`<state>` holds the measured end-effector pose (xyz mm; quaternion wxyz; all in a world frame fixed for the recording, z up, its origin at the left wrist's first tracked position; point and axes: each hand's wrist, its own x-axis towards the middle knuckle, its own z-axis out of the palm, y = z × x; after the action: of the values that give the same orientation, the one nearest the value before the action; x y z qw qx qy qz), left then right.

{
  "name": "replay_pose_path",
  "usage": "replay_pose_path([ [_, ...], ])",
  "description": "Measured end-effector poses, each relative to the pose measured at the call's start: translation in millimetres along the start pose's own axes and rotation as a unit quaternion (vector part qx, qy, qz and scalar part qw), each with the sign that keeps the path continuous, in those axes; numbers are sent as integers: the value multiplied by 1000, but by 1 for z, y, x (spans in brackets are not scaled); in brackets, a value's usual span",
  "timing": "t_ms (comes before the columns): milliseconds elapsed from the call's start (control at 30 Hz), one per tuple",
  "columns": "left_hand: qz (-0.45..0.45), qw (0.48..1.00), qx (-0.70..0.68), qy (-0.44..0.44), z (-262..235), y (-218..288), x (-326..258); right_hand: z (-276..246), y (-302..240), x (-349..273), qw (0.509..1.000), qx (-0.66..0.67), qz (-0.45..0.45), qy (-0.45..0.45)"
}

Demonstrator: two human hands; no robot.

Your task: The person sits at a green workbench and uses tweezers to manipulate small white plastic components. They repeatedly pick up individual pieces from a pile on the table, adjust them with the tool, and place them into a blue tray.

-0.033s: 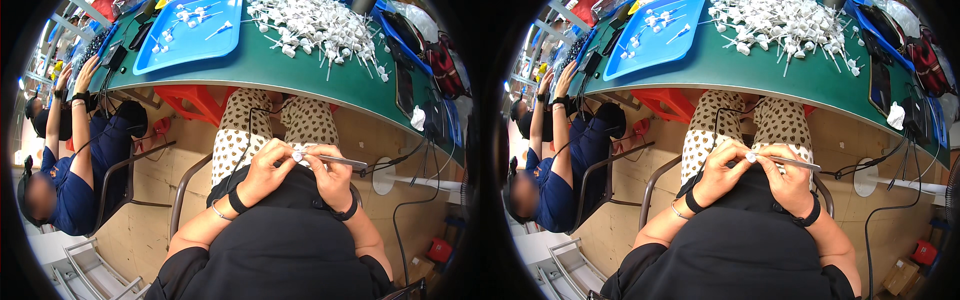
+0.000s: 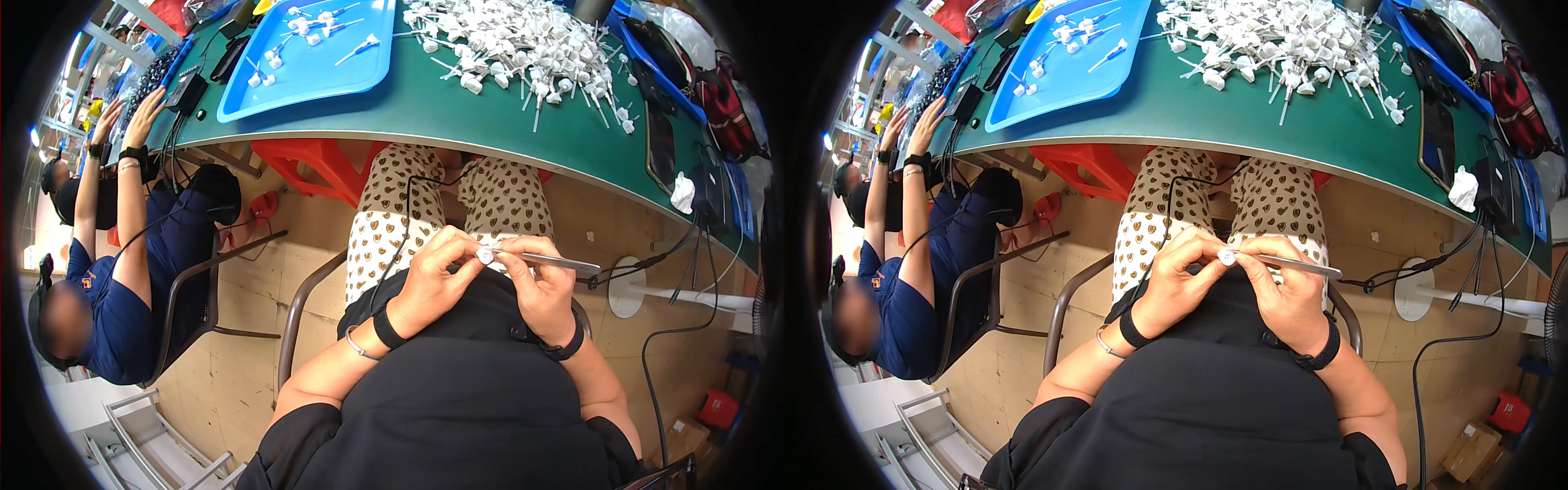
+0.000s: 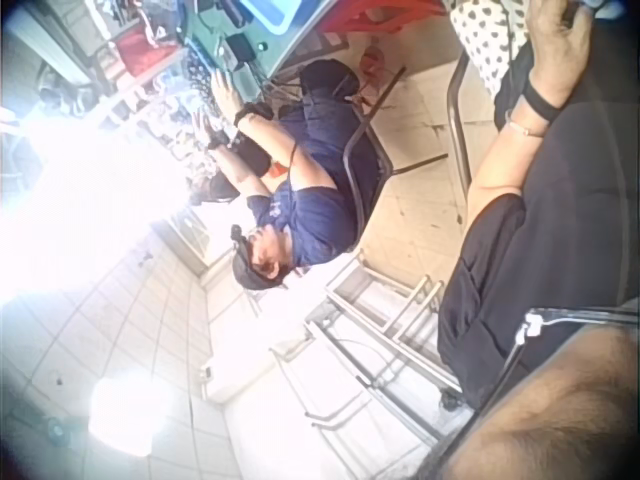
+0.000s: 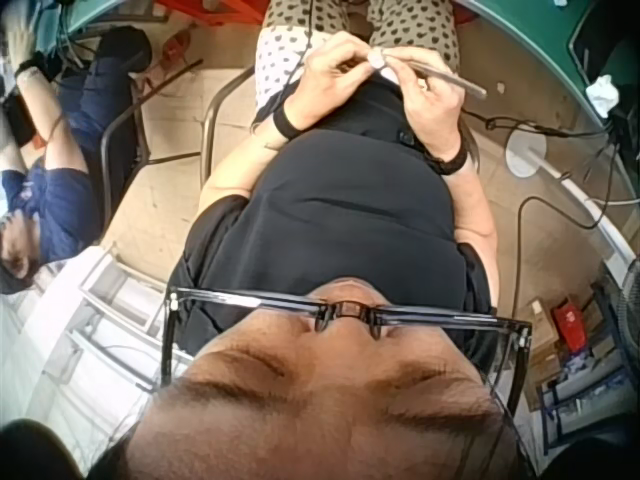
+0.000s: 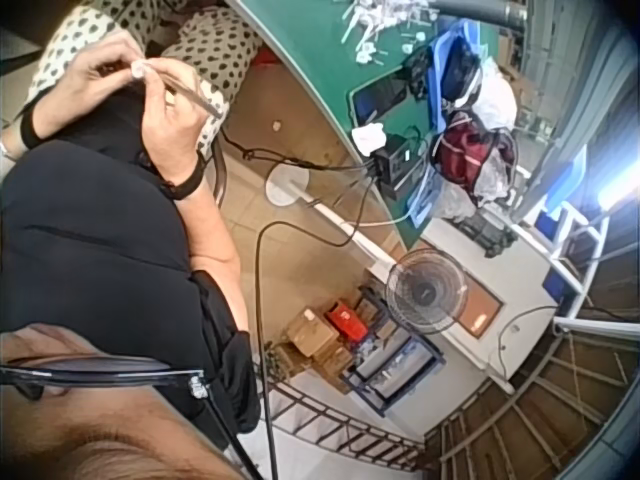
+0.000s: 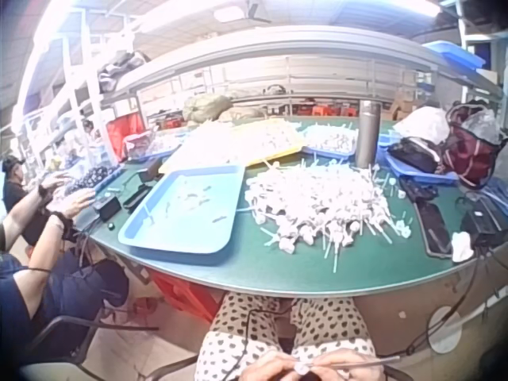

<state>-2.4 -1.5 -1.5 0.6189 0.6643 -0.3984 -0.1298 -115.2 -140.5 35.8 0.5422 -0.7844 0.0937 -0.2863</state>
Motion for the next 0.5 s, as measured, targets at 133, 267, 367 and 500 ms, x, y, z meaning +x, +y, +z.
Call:
replay_pose_path([
  [133,6,1000,4,3,0,0,1,2,4,-3,999,28,36,17],
  [267,7,1000,6,4,0,-1,1,3,2,-3,999,20,32,19],
  [367,6,1000,13,3,1,-2,-1,4,-1,0,1000,-13,10,16],
  [500,14,1000,8,4,1,-2,-1,-2,-4,4,995,-93,-21,-26],
])
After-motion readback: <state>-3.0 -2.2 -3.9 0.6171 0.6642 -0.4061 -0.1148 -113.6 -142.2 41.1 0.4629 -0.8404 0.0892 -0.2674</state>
